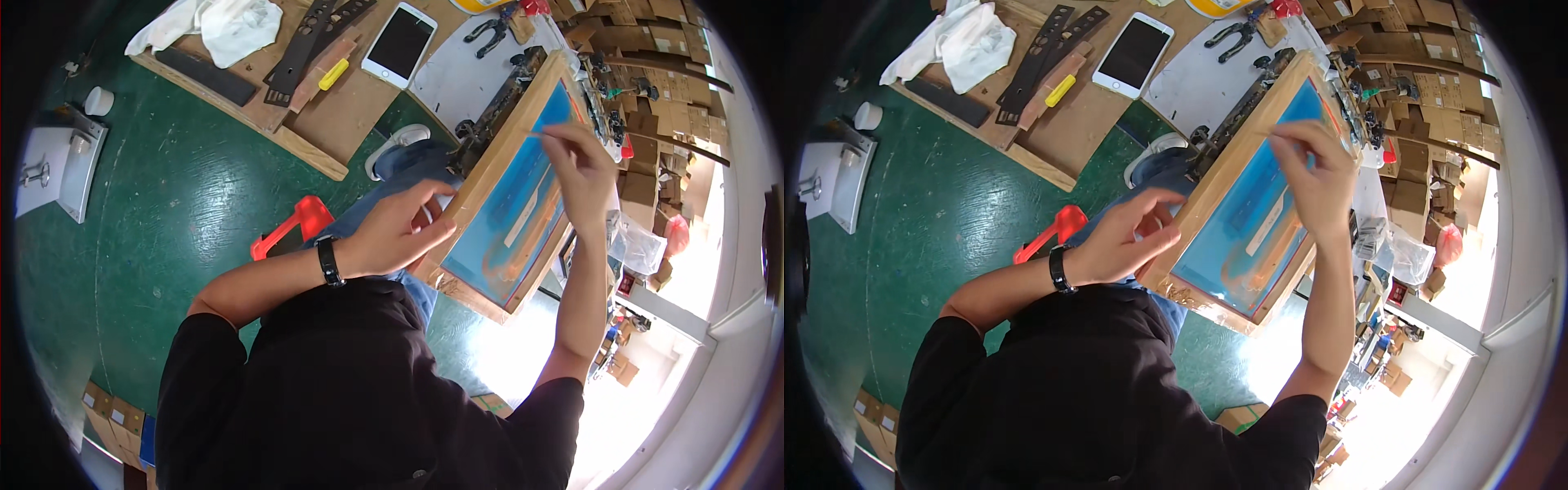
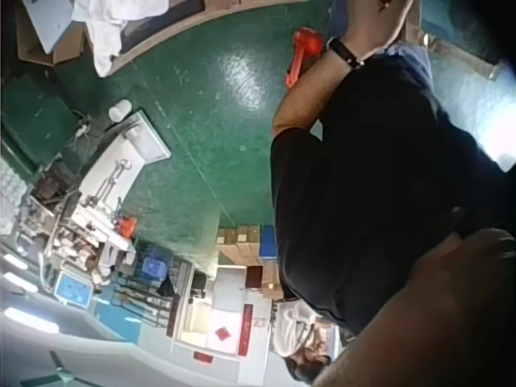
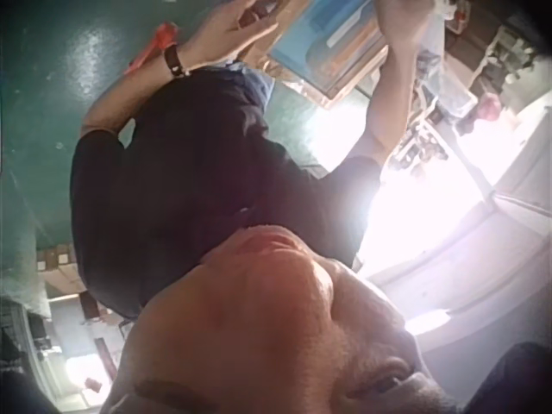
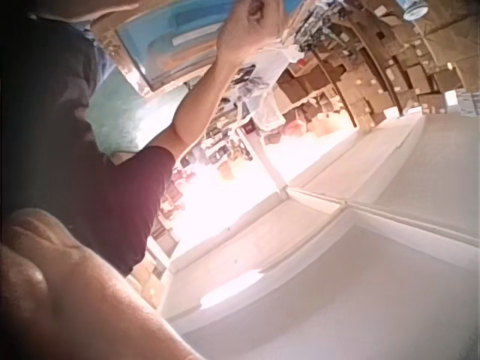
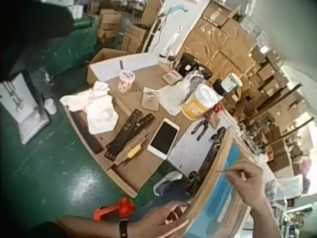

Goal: Assemble sign components and prepare a screen printing frame using a hot glue gun.

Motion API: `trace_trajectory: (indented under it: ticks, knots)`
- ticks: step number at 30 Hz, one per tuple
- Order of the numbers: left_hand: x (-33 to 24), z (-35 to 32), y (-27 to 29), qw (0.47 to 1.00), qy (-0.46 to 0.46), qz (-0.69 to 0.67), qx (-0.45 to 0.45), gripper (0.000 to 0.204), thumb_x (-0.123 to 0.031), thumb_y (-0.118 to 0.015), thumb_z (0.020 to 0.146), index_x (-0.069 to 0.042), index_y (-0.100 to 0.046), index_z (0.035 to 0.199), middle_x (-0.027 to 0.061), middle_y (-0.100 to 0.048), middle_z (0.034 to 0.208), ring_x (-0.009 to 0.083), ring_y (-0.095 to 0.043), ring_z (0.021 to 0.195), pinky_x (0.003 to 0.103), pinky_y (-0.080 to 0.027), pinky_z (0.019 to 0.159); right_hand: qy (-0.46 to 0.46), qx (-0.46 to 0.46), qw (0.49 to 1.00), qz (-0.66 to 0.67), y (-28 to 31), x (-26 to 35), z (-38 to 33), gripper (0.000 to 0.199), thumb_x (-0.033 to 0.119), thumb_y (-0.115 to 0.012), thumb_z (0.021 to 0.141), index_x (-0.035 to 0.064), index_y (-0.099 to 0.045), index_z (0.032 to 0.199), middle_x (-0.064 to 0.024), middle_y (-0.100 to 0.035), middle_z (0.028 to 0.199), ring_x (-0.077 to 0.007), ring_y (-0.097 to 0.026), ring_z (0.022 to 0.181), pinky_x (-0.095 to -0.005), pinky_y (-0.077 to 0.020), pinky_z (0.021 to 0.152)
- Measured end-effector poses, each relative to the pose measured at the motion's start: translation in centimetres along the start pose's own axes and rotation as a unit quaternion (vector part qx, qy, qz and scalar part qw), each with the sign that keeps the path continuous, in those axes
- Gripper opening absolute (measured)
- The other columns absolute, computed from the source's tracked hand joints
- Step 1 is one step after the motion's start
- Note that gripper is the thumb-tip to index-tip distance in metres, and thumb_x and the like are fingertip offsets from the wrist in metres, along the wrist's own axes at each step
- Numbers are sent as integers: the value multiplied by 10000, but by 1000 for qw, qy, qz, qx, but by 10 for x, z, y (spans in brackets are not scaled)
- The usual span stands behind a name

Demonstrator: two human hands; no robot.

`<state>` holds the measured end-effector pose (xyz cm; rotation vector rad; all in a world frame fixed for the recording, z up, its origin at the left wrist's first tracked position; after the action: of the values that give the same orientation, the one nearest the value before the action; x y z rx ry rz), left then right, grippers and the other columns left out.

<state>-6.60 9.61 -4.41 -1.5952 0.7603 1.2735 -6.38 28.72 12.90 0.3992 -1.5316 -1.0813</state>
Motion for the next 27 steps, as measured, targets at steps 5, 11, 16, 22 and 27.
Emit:
trace_trajectory:
  ticks: [5, 11, 16, 22, 27]
  knots:
    - [7, 40, 12, 991, -58, -81, -84, 438, -155, -643, 1017, -40, -503, 1415, 49, -599, 969, 94, -533, 774, 216, -449, 665, 97, 129, 979, -125, -52, 11, 25, 65, -6, -707, 871, 22, -747, 915, -31, -685, 918, -176, -600, 843, -293, -483, 753]
    - [19, 67, 3, 991, -39, -104, -80, 518, -214, -652, 1024, -38, -465, 1474, 54, -591, 969, 99, -532, 824, 229, -453, 683, 165, 214, 944, -189, -70, 12, 32, 45, 7, -713, 865, 21, -746, 892, -29, -687, 919, -198, -598, 841, -303, -496, 758]
    - [23, 76, -7, 997, 16, -74, -13, 615, -270, -661, 1028, -48, -404, 1541, 59, -581, 974, 105, -529, 821, 230, -448, 692, 157, 242, 934, -211, -72, 9, 37, 51, 10, -701, 854, 31, -747, 864, -27, -690, 899, -212, -583, 866, -322, -499, 795]
    - [14, 82, -9, 999, -20, -48, -6, 768, -446, -678, 990, -33, -375, 1562, 84, -599, 953, 149, -554, 775, 264, -449, 660, 167, 266, 923, -225, -73, 6, 36, 87, 26, -668, 854, 48, -753, 848, -32, -688, 856, -215, -561, 894, -345, -478, 872]
    - [10, 84, -9, 999, -20, -41, -3, 704, -324, -686, 1011, -59, -363, 1578, 64, -572, 971, 115, -527, 808, 233, -441, 680, 173, 266, 922, -222, -73, 5, 36, 109, 32, -650, 852, 56, -756, 843, -38, -685, 838, -218, -555, 909, -356, -460, 912]
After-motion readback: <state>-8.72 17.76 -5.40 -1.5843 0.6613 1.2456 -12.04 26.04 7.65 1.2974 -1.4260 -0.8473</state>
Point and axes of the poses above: each hand's wrist, its own z-axis towards the middle knuckle, its own y-axis out of the back of the hand, x = y × z, the point moved 10 cm from there along z, towards the middle knuckle
